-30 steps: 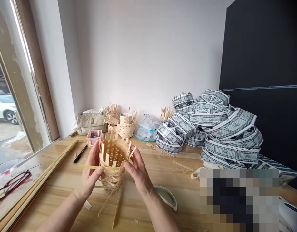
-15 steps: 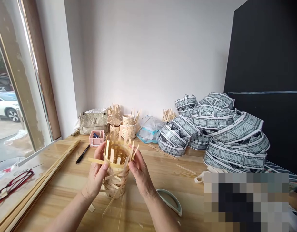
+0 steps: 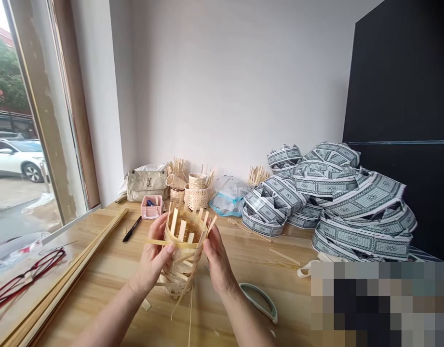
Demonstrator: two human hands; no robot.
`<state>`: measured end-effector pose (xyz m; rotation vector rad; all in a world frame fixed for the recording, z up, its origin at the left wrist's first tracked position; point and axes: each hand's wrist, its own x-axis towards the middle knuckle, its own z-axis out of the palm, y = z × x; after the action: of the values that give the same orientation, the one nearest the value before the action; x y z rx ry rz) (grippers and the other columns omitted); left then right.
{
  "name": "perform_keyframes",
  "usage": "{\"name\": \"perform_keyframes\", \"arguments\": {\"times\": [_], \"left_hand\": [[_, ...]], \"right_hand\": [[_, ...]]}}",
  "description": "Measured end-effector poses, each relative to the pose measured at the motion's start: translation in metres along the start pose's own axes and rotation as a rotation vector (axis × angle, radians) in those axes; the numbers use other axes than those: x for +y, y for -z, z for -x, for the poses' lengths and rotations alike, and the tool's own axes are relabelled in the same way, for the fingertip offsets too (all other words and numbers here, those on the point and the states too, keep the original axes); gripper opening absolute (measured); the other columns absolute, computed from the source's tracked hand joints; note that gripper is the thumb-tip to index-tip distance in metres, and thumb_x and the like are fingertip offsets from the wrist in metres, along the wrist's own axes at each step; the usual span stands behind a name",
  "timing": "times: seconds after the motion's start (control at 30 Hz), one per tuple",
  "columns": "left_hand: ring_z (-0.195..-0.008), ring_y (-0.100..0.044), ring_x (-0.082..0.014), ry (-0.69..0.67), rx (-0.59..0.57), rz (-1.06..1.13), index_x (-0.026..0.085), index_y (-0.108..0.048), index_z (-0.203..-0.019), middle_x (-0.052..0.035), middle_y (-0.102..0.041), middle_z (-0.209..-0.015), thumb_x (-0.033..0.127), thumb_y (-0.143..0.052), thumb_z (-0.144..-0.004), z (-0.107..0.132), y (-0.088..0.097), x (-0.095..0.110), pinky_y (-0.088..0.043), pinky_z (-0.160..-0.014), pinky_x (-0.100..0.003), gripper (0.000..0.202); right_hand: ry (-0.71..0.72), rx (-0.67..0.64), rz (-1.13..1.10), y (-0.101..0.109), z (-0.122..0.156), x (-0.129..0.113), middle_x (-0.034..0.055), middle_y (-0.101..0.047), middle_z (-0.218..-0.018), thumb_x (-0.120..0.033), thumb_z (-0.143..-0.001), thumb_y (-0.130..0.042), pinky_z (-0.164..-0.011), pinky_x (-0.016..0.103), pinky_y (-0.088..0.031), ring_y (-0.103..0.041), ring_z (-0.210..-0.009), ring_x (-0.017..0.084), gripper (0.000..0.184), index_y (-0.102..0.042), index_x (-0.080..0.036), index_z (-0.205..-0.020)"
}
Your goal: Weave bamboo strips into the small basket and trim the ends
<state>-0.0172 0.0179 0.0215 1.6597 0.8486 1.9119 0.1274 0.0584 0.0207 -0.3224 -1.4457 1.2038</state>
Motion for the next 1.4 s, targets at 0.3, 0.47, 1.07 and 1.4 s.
{"name": "perform_keyframes", "arguments": {"times": [0.3,0.47,1.07,1.4], "left_hand": [[-0.118,-0.036,-0.0269,-0.093,-0.016,-0.183,0.026,-0.039,-0.124,-0.0078,-0.040,-0.128,0.029,-0.055,-0.076,-0.002,0.012,0.003,-0.030,-0.098,-0.043,0.051],[-0.117,-0.038,-0.0253,-0.146,0.027,-0.225,0.026,-0.038,-0.124,-0.0081,-0.040,-0.126,0.028,-0.057,-0.074,-0.005,0.013,0.001,-0.029,-0.099,-0.043,0.053],[-0.082,-0.051,-0.0150,-0.392,-0.111,-0.537,0.022,-0.061,-0.096,-0.0036,-0.050,-0.085,0.015,-0.043,-0.081,-0.017,0.012,0.034,-0.044,-0.074,-0.030,0.024],[-0.062,-0.042,-0.0127,-0.048,-0.001,-0.356,0.018,-0.064,-0.072,0.0014,-0.047,-0.063,0.031,-0.060,-0.069,-0.022,0.001,0.043,-0.033,-0.059,-0.025,0.013]], "right_hand": [[0.093,0.130,0.148,0.011,0.001,0.010,0.0065,-0.050,-0.116,-0.044,-0.078,-0.049,-0.084,0.033,-0.041,-0.048,-0.104,0.019,0.044,-0.043,-0.023,-0.116],[0.296,0.410,0.465,0.008,0.003,-0.022,0.0000,-0.055,-0.077,-0.030,-0.078,-0.053,-0.068,0.025,-0.044,-0.053,-0.073,0.012,0.011,-0.054,-0.019,-0.082],[0.468,-0.114,1.074,-0.028,0.006,-0.063,0.0011,-0.051,-0.074,-0.010,-0.075,-0.053,-0.064,0.023,-0.041,-0.052,-0.069,0.012,0.011,-0.061,-0.018,-0.074],[0.433,-0.218,1.113,-0.030,0.005,-0.066,-0.0026,-0.047,-0.069,-0.016,-0.073,-0.060,-0.059,0.020,-0.036,-0.048,-0.063,0.010,0.006,-0.056,-0.019,-0.069]]}}
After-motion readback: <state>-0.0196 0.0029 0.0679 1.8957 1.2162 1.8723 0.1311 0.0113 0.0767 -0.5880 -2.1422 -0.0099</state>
